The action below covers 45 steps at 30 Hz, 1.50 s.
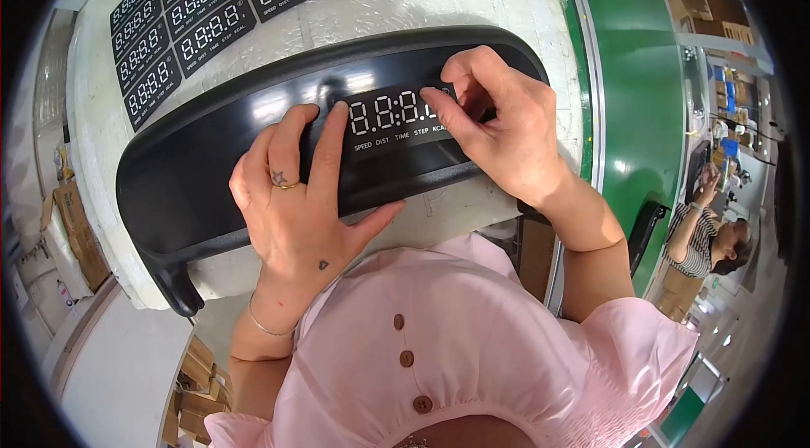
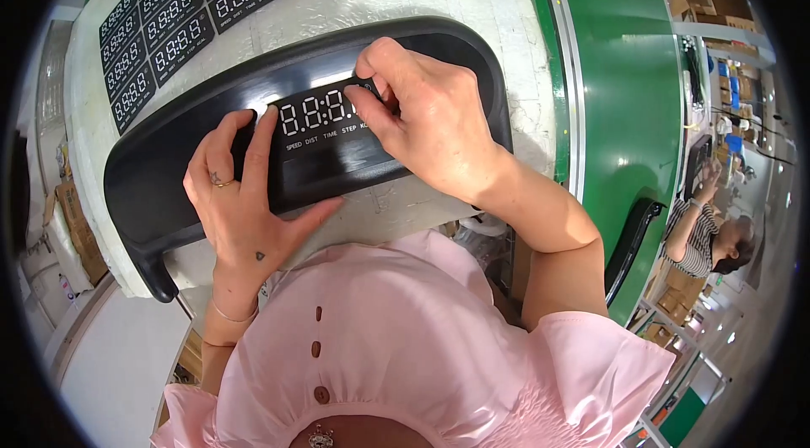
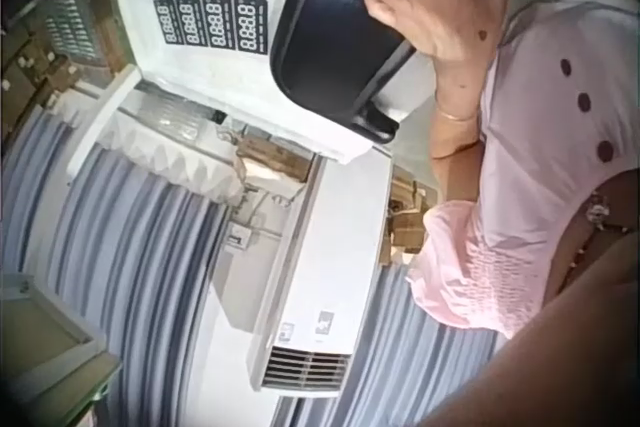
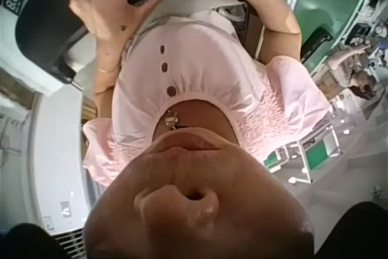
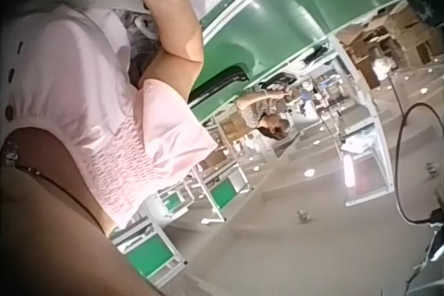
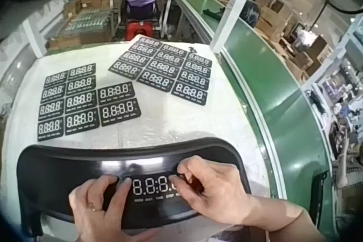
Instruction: Applying digital display labels to plastic treadmill console housings on an assembly line.
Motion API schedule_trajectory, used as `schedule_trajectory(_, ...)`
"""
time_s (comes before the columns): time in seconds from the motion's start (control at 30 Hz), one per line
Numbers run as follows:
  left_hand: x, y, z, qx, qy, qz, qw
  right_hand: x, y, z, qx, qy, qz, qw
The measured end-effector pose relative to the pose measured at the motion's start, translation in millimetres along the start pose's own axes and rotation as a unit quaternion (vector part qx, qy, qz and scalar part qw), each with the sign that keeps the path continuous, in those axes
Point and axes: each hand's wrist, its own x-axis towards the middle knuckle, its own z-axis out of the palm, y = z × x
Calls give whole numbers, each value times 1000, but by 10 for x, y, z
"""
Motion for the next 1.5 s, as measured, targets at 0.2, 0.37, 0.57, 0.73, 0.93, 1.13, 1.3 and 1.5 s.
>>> schedule_trajectory(0.2, 2, -7, -8, -3, -6, -3, 1000, 16, -42, 0, 6, 5, 13, 1000)
schedule_trajectory(0.37, -7, -9, -3, -4, -18, -5, 1000, 36, -55, -23, -5, -17, 31, 999)
schedule_trajectory(0.57, -11, -16, 8, 6, -4, 0, 1000, 35, -138, -68, -9, -30, 52, 998)
schedule_trajectory(0.73, -20, -27, 18, -6, -9, -3, 1000, 36, -160, -79, 22, -23, 57, 998)
schedule_trajectory(0.93, -19, -17, 11, -21, -19, -13, 1000, 62, -119, -85, 13, -54, 89, 995)
schedule_trajectory(1.13, -15, -8, 0, -27, -21, -16, 999, 61, -120, -93, 8, -61, 95, 994)
schedule_trajectory(1.3, -13, -5, -8, -29, -26, -18, 999, 58, -129, -82, 28, -65, 102, 992)
schedule_trajectory(1.5, -9, 5, -13, -31, -30, -20, 999, 77, -128, -91, 15, -75, 93, 993)
